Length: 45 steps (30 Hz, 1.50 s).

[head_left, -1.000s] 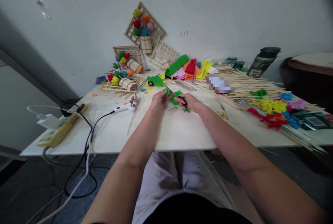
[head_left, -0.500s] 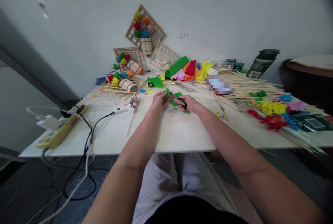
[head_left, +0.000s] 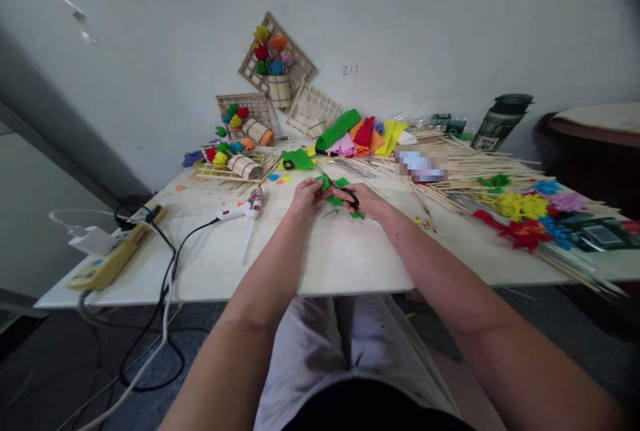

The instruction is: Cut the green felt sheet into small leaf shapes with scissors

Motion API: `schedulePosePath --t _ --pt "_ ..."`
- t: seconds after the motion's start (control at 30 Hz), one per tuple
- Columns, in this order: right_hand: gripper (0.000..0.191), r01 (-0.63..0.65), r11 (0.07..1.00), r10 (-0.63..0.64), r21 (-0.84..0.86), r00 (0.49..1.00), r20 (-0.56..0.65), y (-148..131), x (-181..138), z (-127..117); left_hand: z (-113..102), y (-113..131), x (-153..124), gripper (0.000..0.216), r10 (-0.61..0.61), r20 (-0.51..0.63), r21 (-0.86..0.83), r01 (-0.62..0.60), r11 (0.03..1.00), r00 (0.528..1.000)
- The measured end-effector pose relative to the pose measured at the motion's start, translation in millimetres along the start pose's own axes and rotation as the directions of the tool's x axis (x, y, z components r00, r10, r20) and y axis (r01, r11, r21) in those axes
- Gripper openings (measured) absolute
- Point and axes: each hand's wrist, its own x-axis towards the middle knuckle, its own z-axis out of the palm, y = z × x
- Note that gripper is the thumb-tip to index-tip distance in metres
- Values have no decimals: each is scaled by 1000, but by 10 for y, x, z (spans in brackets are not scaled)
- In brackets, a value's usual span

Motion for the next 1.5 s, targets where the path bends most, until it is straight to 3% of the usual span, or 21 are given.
schedulePosePath --t 0.7,1.5 --pt "24 8 1000 -9 21 999 54 35 16 -25 -14 10 -1 28 24 10 49 -24 998 1000" --pt "20 -6 1000 6 1 1000 23 13 10 -10 -33 5 21 21 27 -17 65 -26 998 999"
